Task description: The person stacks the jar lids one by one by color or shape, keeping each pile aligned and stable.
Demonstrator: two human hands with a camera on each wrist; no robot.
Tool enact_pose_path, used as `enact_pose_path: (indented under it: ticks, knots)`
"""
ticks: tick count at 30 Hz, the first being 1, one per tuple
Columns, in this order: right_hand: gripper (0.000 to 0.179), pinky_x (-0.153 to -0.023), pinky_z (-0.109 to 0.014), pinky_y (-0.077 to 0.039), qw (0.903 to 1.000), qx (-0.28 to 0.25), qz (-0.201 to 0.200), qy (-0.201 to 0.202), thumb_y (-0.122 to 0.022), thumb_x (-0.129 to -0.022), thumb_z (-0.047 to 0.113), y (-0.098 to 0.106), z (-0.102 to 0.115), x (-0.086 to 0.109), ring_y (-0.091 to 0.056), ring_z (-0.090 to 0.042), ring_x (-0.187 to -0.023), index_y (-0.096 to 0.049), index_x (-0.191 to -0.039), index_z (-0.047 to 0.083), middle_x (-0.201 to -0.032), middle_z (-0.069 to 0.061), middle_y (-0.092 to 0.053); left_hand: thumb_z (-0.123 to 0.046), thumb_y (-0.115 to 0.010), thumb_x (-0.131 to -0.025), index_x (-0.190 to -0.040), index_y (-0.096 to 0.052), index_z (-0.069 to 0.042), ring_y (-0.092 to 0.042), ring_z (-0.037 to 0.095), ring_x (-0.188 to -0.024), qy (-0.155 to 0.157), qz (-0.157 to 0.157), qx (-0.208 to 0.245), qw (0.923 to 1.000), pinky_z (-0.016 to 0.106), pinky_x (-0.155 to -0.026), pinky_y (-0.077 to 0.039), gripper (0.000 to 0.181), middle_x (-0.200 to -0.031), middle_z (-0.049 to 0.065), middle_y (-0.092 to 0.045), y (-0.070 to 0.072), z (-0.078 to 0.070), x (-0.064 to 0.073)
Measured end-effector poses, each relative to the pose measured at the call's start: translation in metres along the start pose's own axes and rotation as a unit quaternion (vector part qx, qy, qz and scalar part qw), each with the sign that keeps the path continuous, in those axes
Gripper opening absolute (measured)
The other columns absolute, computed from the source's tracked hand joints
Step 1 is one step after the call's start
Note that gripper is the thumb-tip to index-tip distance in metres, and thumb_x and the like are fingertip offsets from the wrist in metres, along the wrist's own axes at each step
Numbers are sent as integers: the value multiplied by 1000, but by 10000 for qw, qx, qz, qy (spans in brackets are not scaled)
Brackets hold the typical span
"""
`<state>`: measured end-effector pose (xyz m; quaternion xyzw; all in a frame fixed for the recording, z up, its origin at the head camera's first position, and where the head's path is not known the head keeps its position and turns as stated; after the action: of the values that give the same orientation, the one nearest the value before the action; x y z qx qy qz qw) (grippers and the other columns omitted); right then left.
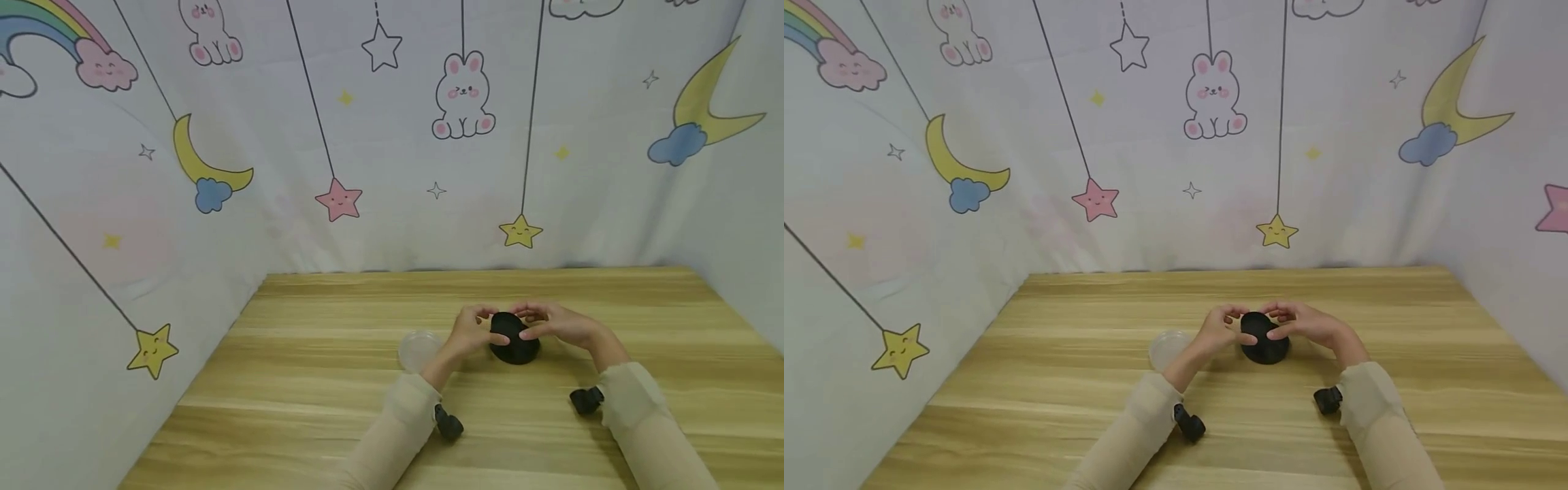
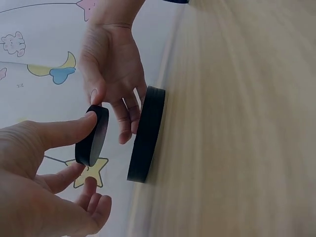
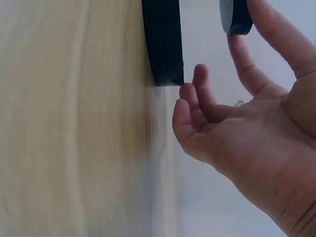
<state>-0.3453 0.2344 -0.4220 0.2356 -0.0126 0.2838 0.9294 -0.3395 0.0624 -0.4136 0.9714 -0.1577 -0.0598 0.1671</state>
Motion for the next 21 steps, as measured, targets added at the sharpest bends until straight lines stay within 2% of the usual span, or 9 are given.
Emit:
enact_pose_path:
  ticks: [5, 8, 12, 16, 21]
  knots:
    - [58, -100, -40, -42, 9997, -155, 131, 103, -66, -91, 16, 1, -7, -1, -51, -19, -117, -41, -137, -7, -134, -24, -51, -4, -85, -71, -114, -70, -5, -48, 26, -122, 89, -164, 4, 9998, 45, -106, -40, 45, -127, 10, -62, -4, 5, -1]
    - [55, -97, -33, -43, 9992, -252, 235, 199, -65, -92, 14, 1, -10, -1, -54, -12, -113, -42, -136, -8, -129, -15, -55, -4, -86, -70, -112, -70, -6, -47, 27, -126, 194, -174, 67, 9996, 47, -109, -38, 45, -129, 10, -62, -8, 9, -3]
    - [53, -96, -32, -42, 9986, -329, 348, 202, -65, -92, 12, 1, -13, 1, -54, -9, -112, -42, -135, -9, -125, -6, -57, -2, -86, -68, -108, -70, -10, -45, 29, -127, 429, -129, 138, 9989, 48, -109, -37, 44, -129, 10, -61, -15, 15, -5]
    - [55, -98, -34, -40, 9994, -95, 310, 77, -67, -90, 14, 2, -16, 3, -52, -13, -116, -44, -135, -8, -129, -14, -56, -4, -88, -65, -104, -68, -15, -41, 26, -119, 635, -94, -86, 9979, 49, -103, -36, 45, -130, 11, -54, -20, 23, -6]
    - [57, -103, -43, -40, 9995, 155, 263, -2, -68, -89, 16, 0, -16, 2, -49, -34, -127, -45, -136, -9, -137, -28, -50, -11, -90, -65, -104, -66, -19, -36, 21, -107, 615, -95, -669, 9958, 42, -95, -37, 46, -121, 8, -48, -23, 28, -5]
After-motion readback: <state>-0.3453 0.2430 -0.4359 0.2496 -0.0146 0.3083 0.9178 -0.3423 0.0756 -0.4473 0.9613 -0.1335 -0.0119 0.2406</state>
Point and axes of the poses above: each hand's wrist, its own x-axis away from the middle knuckle, its own y-axis out of the back of the hand, z = x × y, the point moved 6 cm from there along -x, towards the middle knuckle
